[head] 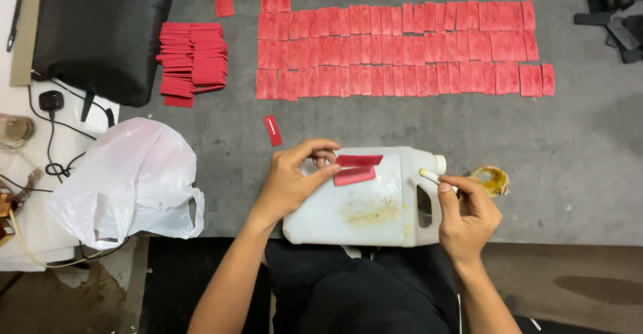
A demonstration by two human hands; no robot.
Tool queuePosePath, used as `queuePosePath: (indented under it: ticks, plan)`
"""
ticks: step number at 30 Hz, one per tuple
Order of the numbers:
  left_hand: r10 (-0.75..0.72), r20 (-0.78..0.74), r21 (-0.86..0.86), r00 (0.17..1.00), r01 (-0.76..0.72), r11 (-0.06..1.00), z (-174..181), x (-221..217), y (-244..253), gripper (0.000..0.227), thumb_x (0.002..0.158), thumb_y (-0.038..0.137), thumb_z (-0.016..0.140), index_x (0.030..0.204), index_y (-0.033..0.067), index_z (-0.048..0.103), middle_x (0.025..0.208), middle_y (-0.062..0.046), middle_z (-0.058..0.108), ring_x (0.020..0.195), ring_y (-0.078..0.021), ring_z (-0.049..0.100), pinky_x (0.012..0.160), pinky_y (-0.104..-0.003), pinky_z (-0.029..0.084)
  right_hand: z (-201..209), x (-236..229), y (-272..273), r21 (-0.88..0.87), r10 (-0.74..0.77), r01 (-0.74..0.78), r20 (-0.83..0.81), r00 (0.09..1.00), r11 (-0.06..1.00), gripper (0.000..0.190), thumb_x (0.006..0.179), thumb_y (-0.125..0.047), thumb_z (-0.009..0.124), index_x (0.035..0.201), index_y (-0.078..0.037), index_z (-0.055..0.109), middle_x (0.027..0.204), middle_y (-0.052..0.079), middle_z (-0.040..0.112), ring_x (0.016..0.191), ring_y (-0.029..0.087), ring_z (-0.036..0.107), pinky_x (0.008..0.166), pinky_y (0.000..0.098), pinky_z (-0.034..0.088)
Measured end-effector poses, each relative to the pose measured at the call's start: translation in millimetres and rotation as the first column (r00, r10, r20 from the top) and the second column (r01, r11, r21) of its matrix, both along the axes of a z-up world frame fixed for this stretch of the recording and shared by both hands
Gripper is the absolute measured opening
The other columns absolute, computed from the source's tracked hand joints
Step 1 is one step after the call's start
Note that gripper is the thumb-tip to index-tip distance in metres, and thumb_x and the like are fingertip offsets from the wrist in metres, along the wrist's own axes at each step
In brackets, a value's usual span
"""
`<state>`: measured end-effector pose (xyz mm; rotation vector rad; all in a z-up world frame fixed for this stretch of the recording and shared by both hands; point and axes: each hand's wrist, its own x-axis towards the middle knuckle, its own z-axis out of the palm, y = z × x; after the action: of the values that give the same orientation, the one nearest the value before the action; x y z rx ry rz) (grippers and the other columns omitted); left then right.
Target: Applying adhesive to small red leather strips and arranging them on a workbench
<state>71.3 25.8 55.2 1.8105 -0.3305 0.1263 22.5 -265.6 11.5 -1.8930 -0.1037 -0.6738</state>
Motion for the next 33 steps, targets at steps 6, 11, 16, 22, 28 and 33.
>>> queuePosePath:
  ticks: [6,11,16,22,28,33]
  plan:
    - [0.019,0.015,0.015,1.000,-0.019,1.000,5.9,133.9,50.6,0.020,0.082,0.002,0.083,0.101,0.0066,0.079,0.080,-0.004,0.076,0.072,-0.0097,0.064,0.075,-0.027,0.055,11.3,99.5,17.8,0.120,0.077,-0.062,-0.117,0.990,0.991,0.005,0.101,0.005,0.072,0.105,0.005,0.074,0.076,0.012,0.064,0.071,0.014,0.051,0.070,0.0305,0.046]
    - [0.033,-0.052,0.039,0.998,-0.031,0.999,-28.4,287.1,95.2,0.019,0.085,0.000,0.080,0.102,0.0076,0.080,0.081,-0.006,0.076,0.072,-0.0062,0.066,0.069,-0.022,0.056,7.0,220.5,59.0,0.171,0.141,-0.109,-0.194,0.971,0.979,0.008,0.100,0.005,0.070,0.106,0.002,0.075,0.072,0.011,0.062,0.071,0.014,0.052,0.069,0.0296,0.045]
    - [0.052,-0.147,0.228,0.988,-0.017,0.973,-74.9,415.2,115.1,0.013,0.084,0.004,0.076,0.092,0.0111,0.082,0.080,-0.003,0.079,0.072,-0.0055,0.071,0.069,-0.020,0.056,-23.0,342.7,109.2,0.201,0.181,-0.112,-0.367,0.913,0.973,0.012,0.095,-0.002,0.066,0.100,-0.006,0.075,0.072,0.003,0.064,0.070,0.008,0.055,0.065,0.0237,0.044]
    - [0.036,-0.237,0.443,0.971,0.075,0.894,-130.0,491.5,121.4,0.022,0.089,-0.002,0.065,0.087,0.0099,0.083,0.081,-0.004,0.078,0.071,-0.0067,0.066,0.063,-0.023,0.052,-101.7,453.6,145.6,0.352,0.309,-0.143,-0.479,0.822,0.925,0.009,0.098,-0.012,0.065,0.100,-0.011,0.075,0.072,-0.002,0.060,0.067,0.005,0.053,0.063,0.0203,0.045]
    - [-0.018,-0.235,0.545,0.972,0.148,0.825,-150.0,496.1,124.2,0.028,0.092,-0.004,0.055,0.089,0.0064,0.080,0.076,-0.009,0.072,0.060,-0.0148,0.062,0.053,-0.034,0.050,-103.3,481.3,192.3,0.729,0.524,-0.011,-0.481,0.702,0.684,0.006,0.100,-0.006,0.059,0.103,-0.007,0.064,0.077,0.008,0.064,0.074,0.019,0.071,0.074,0.0295,0.065]
    - [-0.081,-0.176,0.540,0.981,0.165,0.825,-159.0,498.8,127.3,0.048,0.079,-0.013,0.039,0.092,0.0075,0.081,0.086,-0.009,0.078,0.082,-0.0160,0.073,0.074,-0.029,0.058,-112.1,490.6,214.0,0.775,0.566,0.040,-0.494,0.660,0.630,0.009,0.101,-0.006,0.057,0.107,-0.008,0.064,0.079,0.009,0.065,0.085,0.022,0.077,0.075,0.0338,0.068]
